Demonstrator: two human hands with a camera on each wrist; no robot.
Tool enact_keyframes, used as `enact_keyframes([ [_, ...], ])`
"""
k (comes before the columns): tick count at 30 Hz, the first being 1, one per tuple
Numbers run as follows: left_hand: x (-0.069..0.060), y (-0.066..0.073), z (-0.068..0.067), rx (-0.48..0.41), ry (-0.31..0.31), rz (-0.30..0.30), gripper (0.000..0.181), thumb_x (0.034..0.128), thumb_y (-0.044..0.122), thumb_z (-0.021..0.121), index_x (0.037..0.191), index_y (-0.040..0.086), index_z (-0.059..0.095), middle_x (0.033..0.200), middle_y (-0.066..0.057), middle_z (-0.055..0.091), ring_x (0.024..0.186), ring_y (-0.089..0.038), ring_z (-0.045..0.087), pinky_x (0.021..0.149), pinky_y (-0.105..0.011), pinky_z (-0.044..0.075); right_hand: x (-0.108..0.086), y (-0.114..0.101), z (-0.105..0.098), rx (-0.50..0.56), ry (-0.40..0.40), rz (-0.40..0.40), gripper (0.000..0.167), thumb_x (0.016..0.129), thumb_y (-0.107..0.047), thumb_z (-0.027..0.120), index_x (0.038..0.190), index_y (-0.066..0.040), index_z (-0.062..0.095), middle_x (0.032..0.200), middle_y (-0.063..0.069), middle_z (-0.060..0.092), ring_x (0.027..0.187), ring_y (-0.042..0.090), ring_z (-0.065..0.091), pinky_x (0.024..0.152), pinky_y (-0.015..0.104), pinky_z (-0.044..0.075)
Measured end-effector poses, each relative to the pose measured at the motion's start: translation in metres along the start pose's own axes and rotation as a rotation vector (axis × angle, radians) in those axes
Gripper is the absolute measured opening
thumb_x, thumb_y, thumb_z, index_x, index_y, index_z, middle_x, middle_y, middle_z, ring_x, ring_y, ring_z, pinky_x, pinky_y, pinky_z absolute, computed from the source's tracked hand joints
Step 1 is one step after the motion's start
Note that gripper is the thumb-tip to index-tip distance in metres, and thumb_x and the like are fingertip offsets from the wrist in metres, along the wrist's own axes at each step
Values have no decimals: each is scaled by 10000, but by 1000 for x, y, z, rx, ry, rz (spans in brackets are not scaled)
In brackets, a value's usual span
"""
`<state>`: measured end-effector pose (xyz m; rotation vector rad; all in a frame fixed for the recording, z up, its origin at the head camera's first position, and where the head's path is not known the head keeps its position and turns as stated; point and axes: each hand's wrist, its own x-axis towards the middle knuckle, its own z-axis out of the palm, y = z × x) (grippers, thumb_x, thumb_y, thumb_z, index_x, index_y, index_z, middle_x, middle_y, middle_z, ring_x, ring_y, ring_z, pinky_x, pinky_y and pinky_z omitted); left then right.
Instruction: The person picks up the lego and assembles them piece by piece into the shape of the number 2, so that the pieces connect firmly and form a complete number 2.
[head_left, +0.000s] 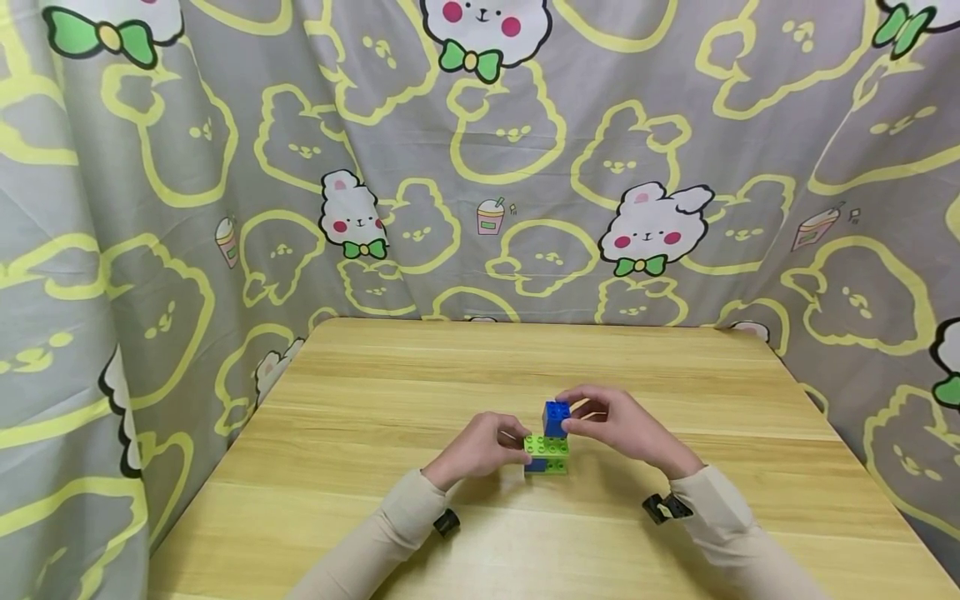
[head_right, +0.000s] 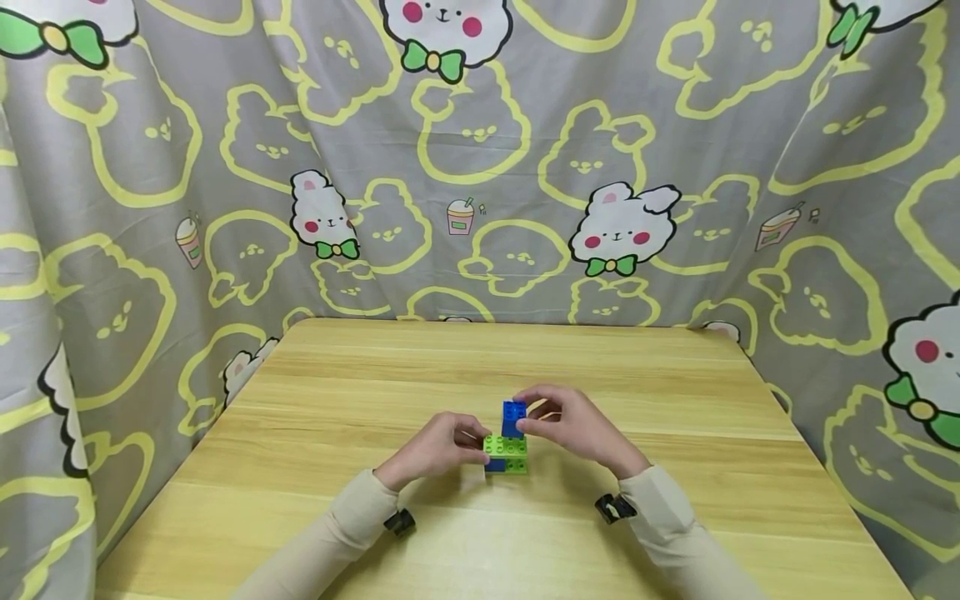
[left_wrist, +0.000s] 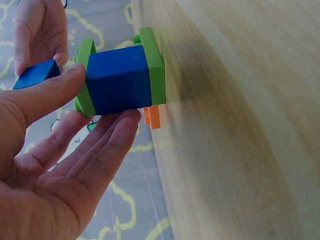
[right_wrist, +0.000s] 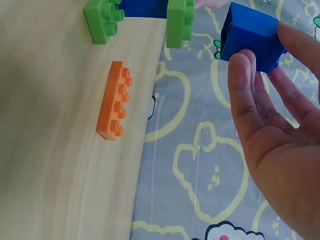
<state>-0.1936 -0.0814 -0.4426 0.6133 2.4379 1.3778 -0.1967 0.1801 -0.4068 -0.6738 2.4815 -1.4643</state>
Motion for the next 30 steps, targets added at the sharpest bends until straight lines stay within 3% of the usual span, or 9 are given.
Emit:
enact_keyframes([
  [30, 0, 1, 0, -1, -1, -6, 232, 857, 100, 830, 1065, 43, 746, 1083, -97, 760, 959, -226, 745, 830, -341, 608, -16, 16, 9, 2, -30, -45, 375, 950, -257, 752, 1290, -125, 664, 1195, 123, 682, 1000, 201, 683, 795, 278, 591],
])
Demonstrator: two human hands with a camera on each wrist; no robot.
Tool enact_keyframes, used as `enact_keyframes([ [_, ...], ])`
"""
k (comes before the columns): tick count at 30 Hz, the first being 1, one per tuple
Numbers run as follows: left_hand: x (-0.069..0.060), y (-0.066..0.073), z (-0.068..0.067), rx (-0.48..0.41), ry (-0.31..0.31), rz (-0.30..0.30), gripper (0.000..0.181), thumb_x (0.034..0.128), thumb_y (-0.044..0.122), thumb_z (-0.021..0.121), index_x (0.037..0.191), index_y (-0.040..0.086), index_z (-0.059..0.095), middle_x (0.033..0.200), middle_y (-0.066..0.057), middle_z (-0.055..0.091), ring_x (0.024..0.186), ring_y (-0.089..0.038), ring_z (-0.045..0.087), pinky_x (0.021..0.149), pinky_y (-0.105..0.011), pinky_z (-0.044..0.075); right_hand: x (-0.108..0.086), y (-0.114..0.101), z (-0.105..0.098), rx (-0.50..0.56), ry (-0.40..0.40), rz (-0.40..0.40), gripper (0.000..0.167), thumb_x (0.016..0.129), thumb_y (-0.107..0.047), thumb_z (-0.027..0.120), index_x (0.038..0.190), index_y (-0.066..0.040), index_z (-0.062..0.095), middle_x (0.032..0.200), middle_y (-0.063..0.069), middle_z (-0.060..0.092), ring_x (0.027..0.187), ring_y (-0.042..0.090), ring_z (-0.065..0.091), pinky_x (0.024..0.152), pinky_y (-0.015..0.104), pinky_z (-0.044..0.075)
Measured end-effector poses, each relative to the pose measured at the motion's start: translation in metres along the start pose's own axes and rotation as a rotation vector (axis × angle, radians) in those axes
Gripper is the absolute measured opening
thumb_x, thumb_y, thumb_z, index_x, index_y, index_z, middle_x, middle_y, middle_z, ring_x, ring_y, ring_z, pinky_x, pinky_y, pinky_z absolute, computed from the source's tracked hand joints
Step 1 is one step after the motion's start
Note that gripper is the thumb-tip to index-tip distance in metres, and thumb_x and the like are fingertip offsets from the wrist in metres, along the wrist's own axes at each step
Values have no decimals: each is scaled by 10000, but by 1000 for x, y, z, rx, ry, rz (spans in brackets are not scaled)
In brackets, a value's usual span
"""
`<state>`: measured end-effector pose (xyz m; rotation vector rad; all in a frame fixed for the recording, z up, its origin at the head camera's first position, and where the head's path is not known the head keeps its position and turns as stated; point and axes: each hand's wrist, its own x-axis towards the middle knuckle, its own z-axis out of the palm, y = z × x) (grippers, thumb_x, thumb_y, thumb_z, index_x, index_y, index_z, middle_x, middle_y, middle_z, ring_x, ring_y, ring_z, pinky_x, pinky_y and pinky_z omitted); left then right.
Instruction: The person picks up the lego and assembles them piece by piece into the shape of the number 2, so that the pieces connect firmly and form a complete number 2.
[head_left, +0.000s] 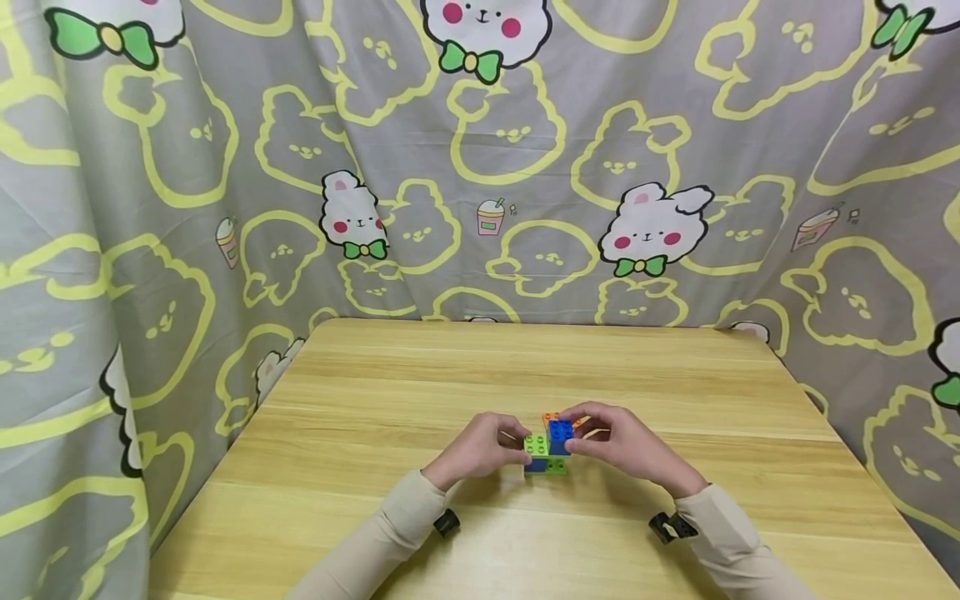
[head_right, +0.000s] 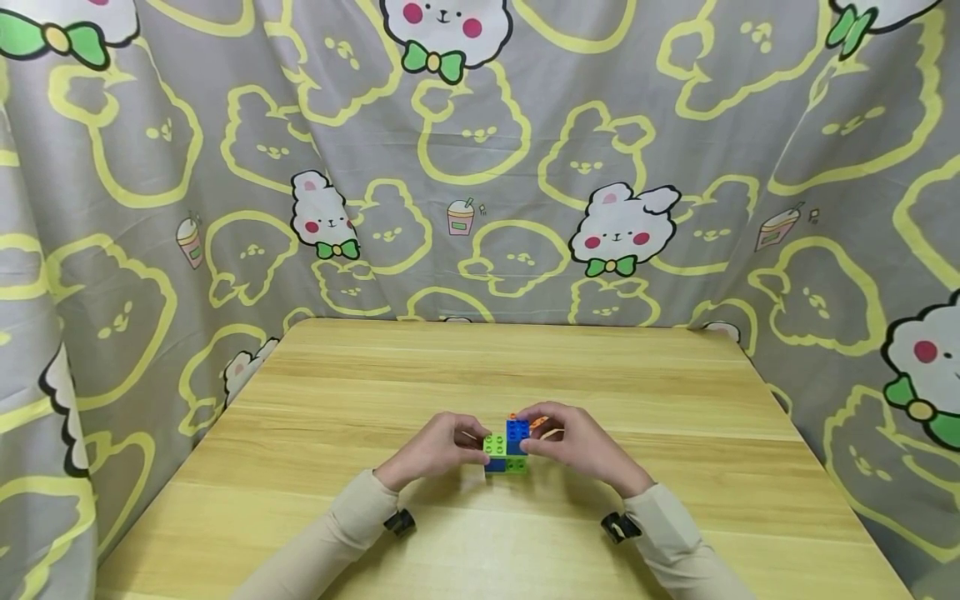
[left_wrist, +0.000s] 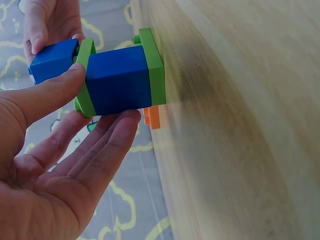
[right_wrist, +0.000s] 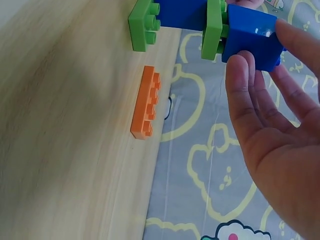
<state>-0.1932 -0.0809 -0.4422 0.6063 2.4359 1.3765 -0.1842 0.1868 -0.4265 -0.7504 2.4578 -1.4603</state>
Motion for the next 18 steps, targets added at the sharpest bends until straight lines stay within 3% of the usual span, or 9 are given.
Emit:
enact_keyframes([
  [9, -1, 1, 0, -3, 0, -5, 235, 859, 108, 830, 1070, 48, 744, 1088, -100, 760, 974, -249, 745, 853, -355, 605, 2, 3, 1, -84, 16, -71, 352, 958, -294, 740, 1291, -203, 672, 1206, 24, 690, 1037, 192, 676, 836, 297, 590],
  [18, -1, 1, -1, -1, 0, -10, 232, 860, 105, 828, 1070, 52, 744, 1083, -99, 761, 974, -247, 745, 864, -364, 602, 5, 3, 7, -46, -4, -56, 432, 901, -243, 805, 1304, -215, 651, 1206, 14, 712, 1099, 219, 689, 882, 330, 593],
])
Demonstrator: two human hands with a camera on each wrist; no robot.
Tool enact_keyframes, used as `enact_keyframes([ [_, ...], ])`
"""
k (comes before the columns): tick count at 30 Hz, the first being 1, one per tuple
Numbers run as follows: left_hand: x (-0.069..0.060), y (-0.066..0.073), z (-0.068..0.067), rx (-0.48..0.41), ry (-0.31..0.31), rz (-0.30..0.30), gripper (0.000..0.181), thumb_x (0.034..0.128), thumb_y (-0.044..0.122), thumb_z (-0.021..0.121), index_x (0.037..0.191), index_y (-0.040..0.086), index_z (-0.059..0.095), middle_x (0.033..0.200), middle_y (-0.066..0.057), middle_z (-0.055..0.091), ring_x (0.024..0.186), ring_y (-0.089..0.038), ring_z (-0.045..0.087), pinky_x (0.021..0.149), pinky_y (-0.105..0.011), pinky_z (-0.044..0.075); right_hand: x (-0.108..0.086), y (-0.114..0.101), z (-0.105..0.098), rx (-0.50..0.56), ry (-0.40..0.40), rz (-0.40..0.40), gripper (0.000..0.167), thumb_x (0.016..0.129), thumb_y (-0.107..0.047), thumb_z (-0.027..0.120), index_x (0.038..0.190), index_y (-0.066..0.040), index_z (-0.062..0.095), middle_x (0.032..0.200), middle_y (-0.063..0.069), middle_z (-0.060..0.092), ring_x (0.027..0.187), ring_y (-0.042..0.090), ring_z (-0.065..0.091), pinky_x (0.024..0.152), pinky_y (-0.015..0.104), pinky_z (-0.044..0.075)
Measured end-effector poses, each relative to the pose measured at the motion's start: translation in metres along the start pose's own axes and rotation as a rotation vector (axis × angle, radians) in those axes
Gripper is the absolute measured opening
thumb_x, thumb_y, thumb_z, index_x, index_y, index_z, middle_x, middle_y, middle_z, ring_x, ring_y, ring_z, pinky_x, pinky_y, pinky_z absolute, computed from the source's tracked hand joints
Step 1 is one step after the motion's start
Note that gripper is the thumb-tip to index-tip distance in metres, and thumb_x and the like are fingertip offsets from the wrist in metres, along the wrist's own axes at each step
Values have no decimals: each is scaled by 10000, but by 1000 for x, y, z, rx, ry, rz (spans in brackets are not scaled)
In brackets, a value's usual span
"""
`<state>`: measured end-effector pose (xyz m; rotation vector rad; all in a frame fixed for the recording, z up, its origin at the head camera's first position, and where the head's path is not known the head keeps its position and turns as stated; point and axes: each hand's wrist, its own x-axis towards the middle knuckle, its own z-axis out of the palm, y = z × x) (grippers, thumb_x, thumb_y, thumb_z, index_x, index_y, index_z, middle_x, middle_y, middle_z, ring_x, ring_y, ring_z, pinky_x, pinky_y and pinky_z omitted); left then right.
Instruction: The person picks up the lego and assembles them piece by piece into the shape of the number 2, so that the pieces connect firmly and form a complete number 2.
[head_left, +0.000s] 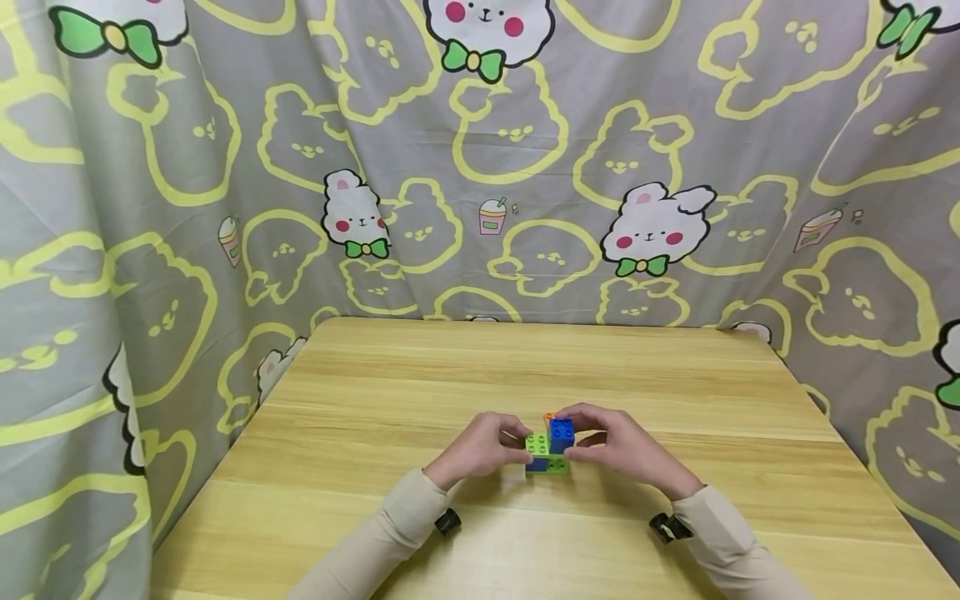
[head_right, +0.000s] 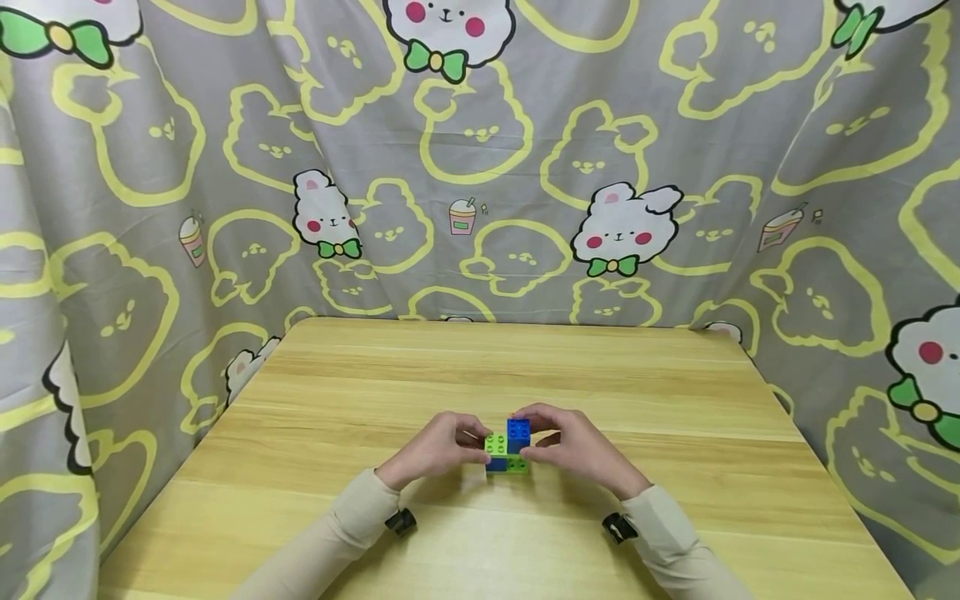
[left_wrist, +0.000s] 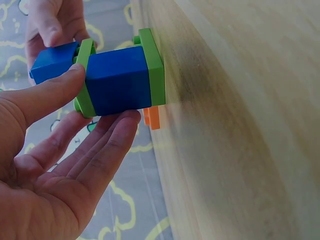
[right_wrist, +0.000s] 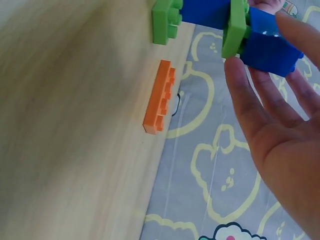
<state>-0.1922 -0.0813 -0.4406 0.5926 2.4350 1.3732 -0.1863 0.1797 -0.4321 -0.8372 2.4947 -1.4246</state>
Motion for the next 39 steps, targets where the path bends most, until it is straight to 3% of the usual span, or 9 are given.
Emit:
enact_keyframes([
  [8, 1, -1, 0, 5, 0, 13, 233, 860, 101, 826, 1071, 45, 742, 1081, -104, 761, 971, -246, 747, 854, -339, 603, 0, 4, 4, 15, 24, 18, 429, 902, -183, 801, 1296, -210, 632, 1208, 46, 706, 1095, 242, 697, 876, 303, 593],
  [21, 0, -1, 0, -5, 0, -12, 231, 866, 105, 825, 1077, 58, 743, 1090, -95, 757, 981, -248, 742, 871, -383, 602, 1, 5, 7, 28, 22, -44, 434, 890, -57, 791, 1262, -226, 645, 1219, 40, 684, 1106, 262, 685, 893, 327, 597],
  [29, 0, 0, 0, -3, 2, -4, 232, 867, 107, 823, 1078, 55, 741, 1103, -94, 755, 989, -246, 741, 874, -379, 600, 3, 9, 8, 32, 9, -44, 426, 914, -90, 774, 1298, -223, 646, 1237, 24, 683, 1120, 227, 677, 920, 322, 586],
  [39, 0, 0, 0, 3, 2, -2, 230, 866, 103, 824, 1075, 53, 743, 1097, -96, 758, 987, -244, 742, 866, -366, 602, 1, 9, 8, 60, -7, 0, 408, 936, -117, 754, 1311, -223, 635, 1299, 110, 652, 1157, 311, 672, 921, 331, 587],
])
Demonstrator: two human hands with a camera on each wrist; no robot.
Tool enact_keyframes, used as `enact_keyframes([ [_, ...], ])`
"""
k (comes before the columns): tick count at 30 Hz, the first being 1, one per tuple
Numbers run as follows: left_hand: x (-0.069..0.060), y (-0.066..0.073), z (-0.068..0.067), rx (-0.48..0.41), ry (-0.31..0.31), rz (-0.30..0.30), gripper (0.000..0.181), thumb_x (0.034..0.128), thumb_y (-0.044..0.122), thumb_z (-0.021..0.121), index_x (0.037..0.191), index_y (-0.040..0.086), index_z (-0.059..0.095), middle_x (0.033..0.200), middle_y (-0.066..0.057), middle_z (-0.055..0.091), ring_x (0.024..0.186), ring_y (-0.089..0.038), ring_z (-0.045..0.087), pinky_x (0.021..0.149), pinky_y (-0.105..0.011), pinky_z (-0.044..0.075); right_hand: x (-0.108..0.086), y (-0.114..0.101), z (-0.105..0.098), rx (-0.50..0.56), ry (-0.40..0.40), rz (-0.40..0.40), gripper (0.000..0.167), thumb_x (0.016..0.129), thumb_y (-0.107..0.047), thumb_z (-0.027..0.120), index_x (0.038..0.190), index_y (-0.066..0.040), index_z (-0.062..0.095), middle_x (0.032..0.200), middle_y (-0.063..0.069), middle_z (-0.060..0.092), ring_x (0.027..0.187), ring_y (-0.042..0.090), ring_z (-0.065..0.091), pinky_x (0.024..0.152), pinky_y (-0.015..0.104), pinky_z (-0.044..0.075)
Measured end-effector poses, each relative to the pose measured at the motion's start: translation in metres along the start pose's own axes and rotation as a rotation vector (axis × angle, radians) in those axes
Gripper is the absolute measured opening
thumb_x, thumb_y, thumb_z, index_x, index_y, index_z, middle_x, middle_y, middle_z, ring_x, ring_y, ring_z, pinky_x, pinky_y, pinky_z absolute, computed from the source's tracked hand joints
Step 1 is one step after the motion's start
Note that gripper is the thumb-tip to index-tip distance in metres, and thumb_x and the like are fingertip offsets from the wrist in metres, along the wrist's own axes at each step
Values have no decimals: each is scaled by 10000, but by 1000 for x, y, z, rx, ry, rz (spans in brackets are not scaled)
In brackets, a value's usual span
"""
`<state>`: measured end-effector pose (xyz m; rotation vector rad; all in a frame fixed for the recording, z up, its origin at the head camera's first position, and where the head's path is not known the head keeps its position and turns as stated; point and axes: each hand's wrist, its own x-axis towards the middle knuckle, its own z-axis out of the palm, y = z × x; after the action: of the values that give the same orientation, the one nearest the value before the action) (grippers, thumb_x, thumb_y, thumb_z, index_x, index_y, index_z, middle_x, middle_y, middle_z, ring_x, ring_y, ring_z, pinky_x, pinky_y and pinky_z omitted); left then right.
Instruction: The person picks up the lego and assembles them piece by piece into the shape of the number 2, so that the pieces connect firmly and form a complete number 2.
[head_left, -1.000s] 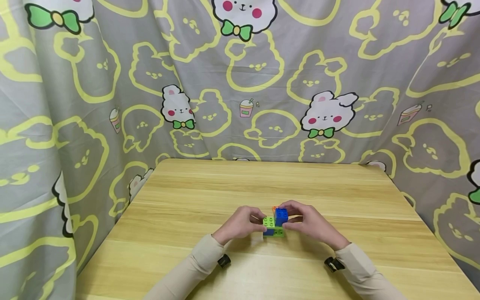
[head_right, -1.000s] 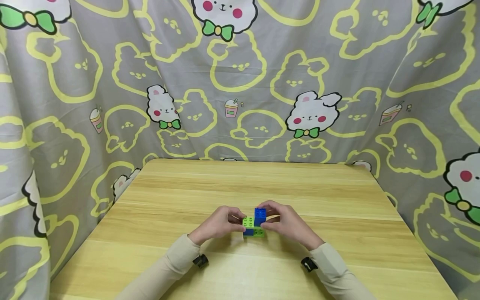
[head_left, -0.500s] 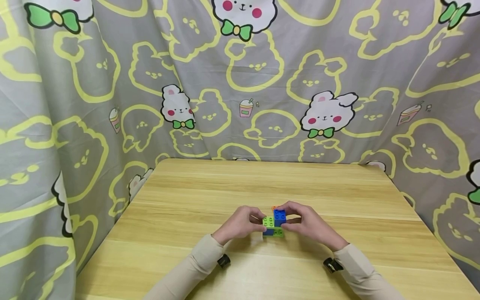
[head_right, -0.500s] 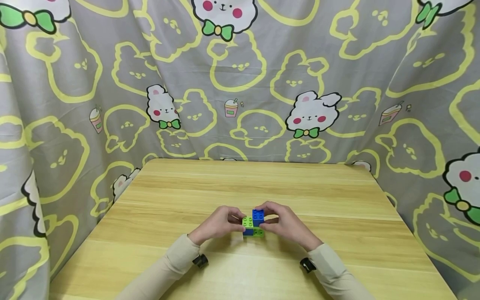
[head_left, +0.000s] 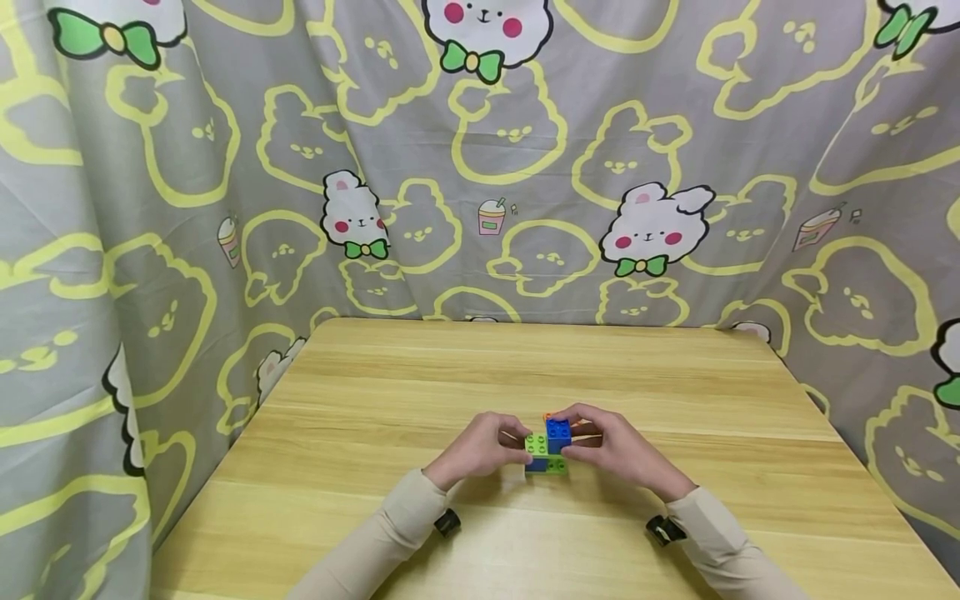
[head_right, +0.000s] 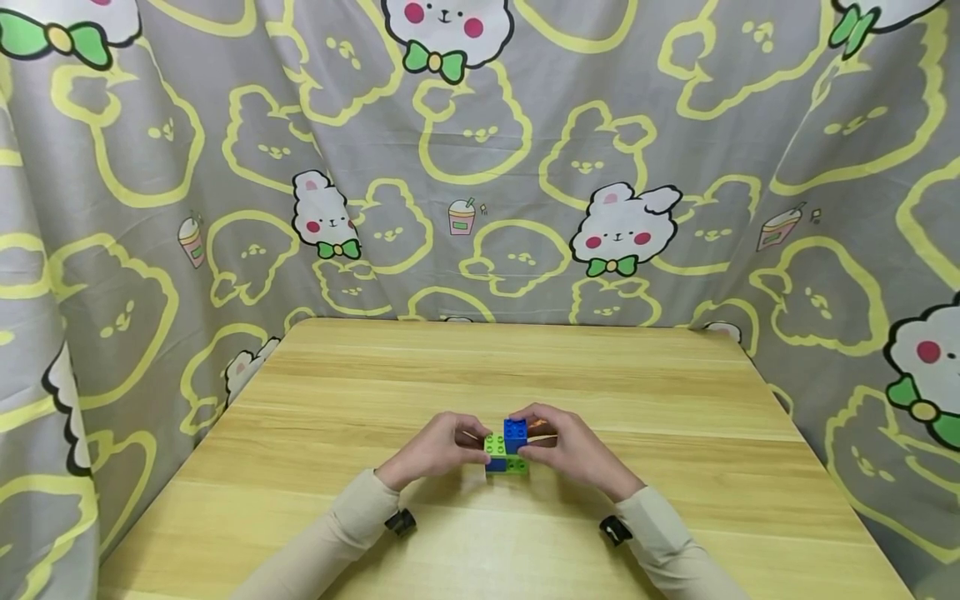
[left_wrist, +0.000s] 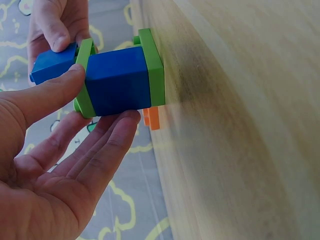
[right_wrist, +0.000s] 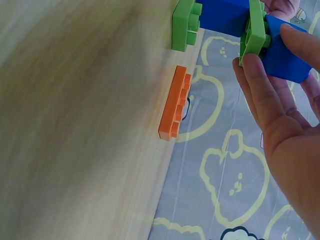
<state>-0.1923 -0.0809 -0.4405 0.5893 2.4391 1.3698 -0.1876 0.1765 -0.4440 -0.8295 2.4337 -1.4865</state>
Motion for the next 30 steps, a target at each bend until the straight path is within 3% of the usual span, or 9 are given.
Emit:
enact_keyframes([
  [9, 0, 0, 0, 5, -2, 3, 237, 865, 109, 826, 1081, 53, 745, 1094, -93, 757, 982, -240, 742, 865, -373, 602, -1, 3, -1, 19, -19, 19, 372, 960, -160, 729, 1308, -239, 624, 1374, 93, 610, 1221, 337, 628, 955, 347, 573],
  [19, -1, 0, 0, -4, 1, 6, 232, 860, 94, 828, 1070, 43, 745, 1076, -108, 760, 955, -235, 748, 839, -362, 608, 0, 2, -2, 58, -31, 18, 383, 953, -100, 725, 1301, -221, 623, 1407, 104, 590, 1245, 365, 606, 966, 339, 566],
  [30, -1, 0, 0, 1, -1, 4, 236, 865, 98, 823, 1081, 41, 744, 1103, -100, 757, 989, -240, 740, 848, -360, 608, 0, 2, -1, 77, -29, 49, 409, 970, -153, 716, 1361, -218, 616, 1386, 104, 589, 1234, 336, 605, 992, 333, 552],
])
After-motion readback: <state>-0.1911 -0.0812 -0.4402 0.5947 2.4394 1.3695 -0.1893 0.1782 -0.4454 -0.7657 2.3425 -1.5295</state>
